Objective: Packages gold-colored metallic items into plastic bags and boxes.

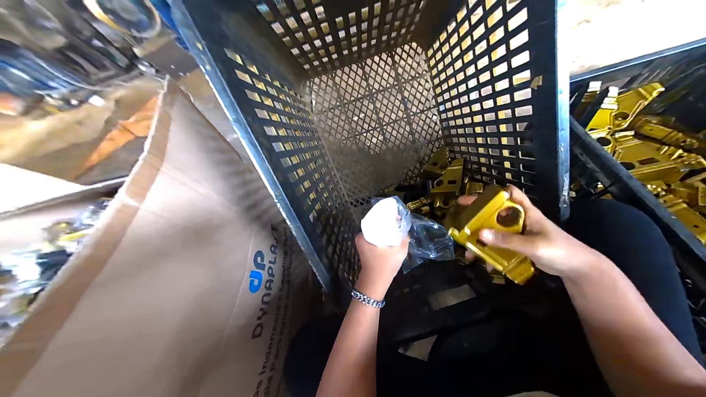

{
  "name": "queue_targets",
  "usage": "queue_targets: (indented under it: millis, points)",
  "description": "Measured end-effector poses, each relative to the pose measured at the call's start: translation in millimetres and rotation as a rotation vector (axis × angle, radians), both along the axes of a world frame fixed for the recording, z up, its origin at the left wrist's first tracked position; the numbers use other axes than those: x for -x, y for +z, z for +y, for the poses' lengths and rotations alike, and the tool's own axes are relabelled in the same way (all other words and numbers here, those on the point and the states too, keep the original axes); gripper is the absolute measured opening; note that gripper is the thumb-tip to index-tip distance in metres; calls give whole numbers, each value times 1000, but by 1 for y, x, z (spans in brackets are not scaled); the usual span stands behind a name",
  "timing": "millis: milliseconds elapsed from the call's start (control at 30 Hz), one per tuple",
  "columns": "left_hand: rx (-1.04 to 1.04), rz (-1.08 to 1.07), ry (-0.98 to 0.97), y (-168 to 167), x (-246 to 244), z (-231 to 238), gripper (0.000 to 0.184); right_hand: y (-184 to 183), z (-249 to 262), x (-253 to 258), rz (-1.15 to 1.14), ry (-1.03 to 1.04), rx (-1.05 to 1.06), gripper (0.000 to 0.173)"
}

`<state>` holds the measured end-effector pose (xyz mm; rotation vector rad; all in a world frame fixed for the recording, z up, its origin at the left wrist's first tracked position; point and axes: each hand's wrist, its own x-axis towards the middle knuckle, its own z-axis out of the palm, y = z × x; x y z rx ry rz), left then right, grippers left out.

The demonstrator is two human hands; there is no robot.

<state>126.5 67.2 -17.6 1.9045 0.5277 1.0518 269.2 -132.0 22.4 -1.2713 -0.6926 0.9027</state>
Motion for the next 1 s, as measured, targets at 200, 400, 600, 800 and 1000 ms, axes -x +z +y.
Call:
queue_targets:
  millis: [200,400,600,800,1000]
  points:
    - [739,-2,-160,38,2,-20,14,-24,59,39,-860,-60,417,38]
    - [201,125,-151,4,10,-16,52,-30,91,35,-522,102,520,84]
    - [275,75,-77,23,7,-11,52,-20,84,33,-153,-176,131,53]
    - [704,112,-320,41,22,-8,28,16,52,-5,-855,-12,645,38]
    - [430,214,-35,29,22,7,51,77,17,-1,-835,-145,-316,24]
